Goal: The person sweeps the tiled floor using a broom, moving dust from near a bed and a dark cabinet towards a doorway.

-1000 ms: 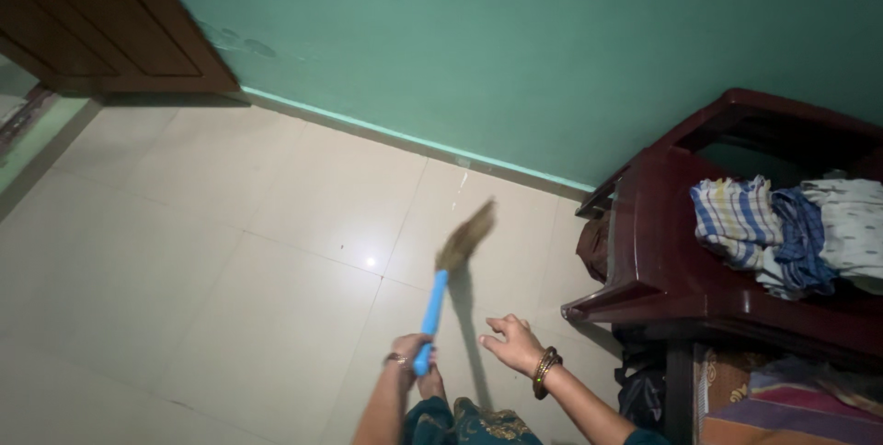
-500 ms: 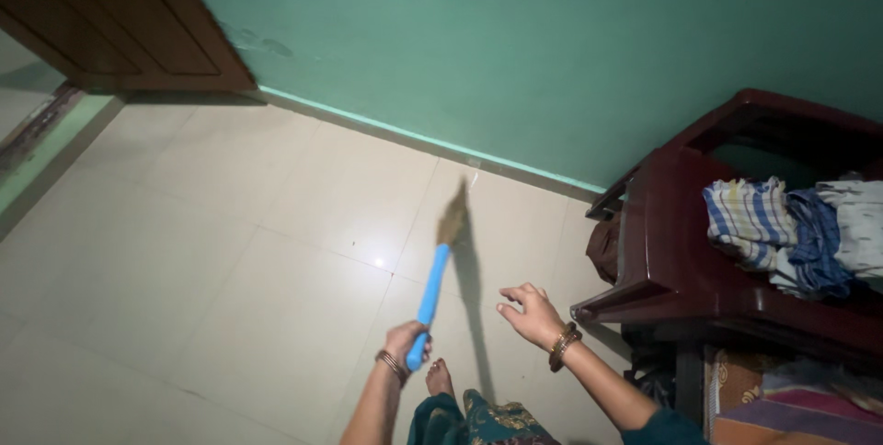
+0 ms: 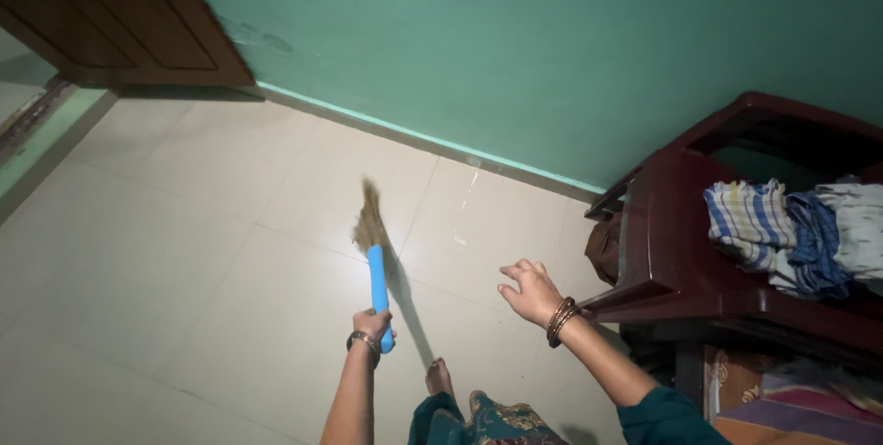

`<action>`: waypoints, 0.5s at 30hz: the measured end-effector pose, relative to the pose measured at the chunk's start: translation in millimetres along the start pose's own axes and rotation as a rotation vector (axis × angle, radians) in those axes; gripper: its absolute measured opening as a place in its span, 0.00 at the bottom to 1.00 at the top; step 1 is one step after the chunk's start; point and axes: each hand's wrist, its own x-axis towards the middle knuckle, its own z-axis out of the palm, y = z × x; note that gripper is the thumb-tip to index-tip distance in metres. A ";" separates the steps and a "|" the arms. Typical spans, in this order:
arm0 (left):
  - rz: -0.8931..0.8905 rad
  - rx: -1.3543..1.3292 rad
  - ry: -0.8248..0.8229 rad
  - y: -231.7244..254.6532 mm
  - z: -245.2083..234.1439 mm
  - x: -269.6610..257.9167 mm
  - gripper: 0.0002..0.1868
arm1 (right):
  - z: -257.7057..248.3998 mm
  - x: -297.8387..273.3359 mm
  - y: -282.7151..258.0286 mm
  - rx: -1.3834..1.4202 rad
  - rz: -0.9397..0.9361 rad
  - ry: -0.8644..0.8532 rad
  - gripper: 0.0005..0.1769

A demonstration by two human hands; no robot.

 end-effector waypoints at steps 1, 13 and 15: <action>0.012 0.018 -0.017 7.7 1.4 4.9 0.10 | -5.2 2.3 -5.2 0.000 -0.002 0.004 0.24; 0.050 -0.077 -0.387 -63.6 57.8 -52.8 0.14 | -53.0 47.0 -27.2 -0.175 -0.085 0.166 0.23; -0.067 -0.060 -0.325 -62.0 55.6 -48.2 0.13 | -58.0 56.9 -28.0 -0.201 -0.067 0.157 0.24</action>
